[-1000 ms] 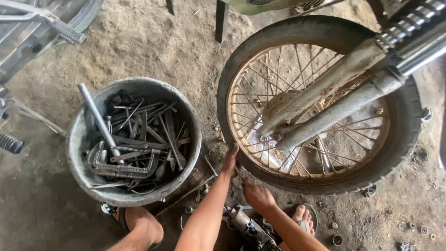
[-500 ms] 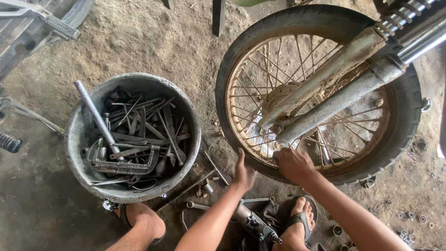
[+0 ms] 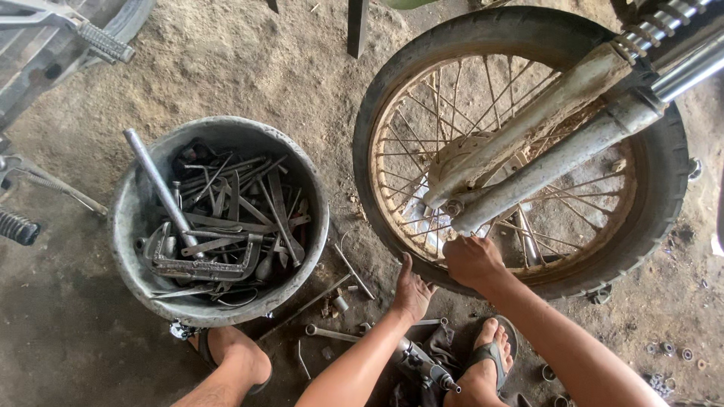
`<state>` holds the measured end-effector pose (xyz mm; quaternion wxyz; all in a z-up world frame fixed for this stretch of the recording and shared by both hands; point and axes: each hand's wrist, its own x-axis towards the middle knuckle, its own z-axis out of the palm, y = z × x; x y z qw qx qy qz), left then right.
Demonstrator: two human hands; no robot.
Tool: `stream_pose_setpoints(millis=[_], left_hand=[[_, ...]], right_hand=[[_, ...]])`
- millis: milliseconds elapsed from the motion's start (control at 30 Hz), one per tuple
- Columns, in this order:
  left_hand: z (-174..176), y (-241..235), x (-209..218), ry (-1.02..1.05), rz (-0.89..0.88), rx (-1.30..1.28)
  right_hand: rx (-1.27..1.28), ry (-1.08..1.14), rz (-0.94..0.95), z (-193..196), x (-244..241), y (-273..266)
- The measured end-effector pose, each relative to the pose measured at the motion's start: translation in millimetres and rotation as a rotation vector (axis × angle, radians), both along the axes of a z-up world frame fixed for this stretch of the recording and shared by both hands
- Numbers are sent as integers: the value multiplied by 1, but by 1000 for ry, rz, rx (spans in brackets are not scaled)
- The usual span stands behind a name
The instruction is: The person sits on the ground and uses both hands to fit a motorcycle tire onto the front wheel rim. They repeatedly press and pull the tire bead to seat it around the rim, working their way around the circumference of the wheel.
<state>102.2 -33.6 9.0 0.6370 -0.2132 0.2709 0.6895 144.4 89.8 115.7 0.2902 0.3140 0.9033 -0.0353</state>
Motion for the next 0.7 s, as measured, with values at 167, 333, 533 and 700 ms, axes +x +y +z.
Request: stream_pose_setpoints(millis=[167,333,533,700], left_hand=[[6,2,-4,-30,-15,-2],[-42,9,1,-52,16,-11],[-35,14,-14,0,47,19],[-124,17,8,15,25,-31]], right_hand=[[-103,-85,-14,24,-14,-7],[-152,-41,-112,18,-26,-19],[20,-19,257,-23,-6,-14],[-535,-112,-442,-20,-11,-2]])
